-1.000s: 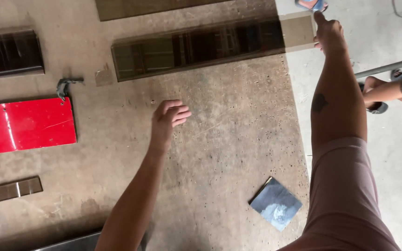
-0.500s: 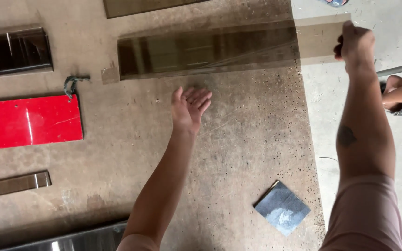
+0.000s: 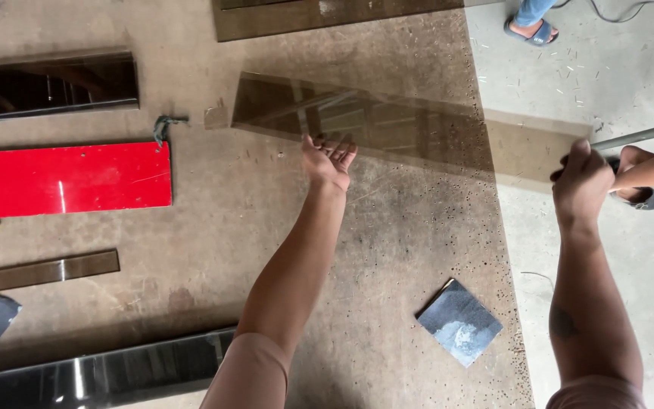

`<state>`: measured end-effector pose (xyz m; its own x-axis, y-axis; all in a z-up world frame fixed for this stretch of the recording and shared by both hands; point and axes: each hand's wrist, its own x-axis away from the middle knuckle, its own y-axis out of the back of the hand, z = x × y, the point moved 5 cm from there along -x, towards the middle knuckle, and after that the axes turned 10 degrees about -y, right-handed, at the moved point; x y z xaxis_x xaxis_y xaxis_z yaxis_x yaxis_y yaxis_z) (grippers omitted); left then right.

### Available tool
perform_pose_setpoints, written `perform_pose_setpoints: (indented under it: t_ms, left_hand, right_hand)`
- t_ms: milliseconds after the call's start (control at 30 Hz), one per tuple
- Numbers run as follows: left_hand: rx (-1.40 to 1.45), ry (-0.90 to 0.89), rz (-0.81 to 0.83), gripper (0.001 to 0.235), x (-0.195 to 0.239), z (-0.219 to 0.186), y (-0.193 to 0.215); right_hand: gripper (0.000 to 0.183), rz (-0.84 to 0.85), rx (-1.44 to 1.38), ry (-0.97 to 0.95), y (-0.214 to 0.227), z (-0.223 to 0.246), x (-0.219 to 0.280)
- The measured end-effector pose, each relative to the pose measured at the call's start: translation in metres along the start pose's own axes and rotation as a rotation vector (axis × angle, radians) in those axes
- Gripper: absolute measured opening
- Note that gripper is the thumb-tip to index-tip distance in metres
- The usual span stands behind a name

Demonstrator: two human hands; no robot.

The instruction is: Sanding the edges of glass strips to smooth them and organizing the pieces on a workbench.

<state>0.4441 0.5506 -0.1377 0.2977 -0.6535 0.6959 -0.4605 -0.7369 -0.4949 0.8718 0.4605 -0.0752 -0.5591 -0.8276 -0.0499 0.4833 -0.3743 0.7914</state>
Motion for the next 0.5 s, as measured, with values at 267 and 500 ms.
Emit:
perform_pose_setpoints:
  t_ms: [267, 500]
  left_hand:
    - [-0.17, -0.002, 0.122, 0.05, 0.064, -0.005, 0.027]
    - [-0.248, -0.002, 0.228, 0.034, 0.163, -0.004, 0.098]
  right_hand:
    - [0.056, -0.119, -0.264, -0.392, 0.059, -0.035, 0.137]
    - [0.057, -0.195, -0.413, -0.614, 0.138, -0.034, 0.324]
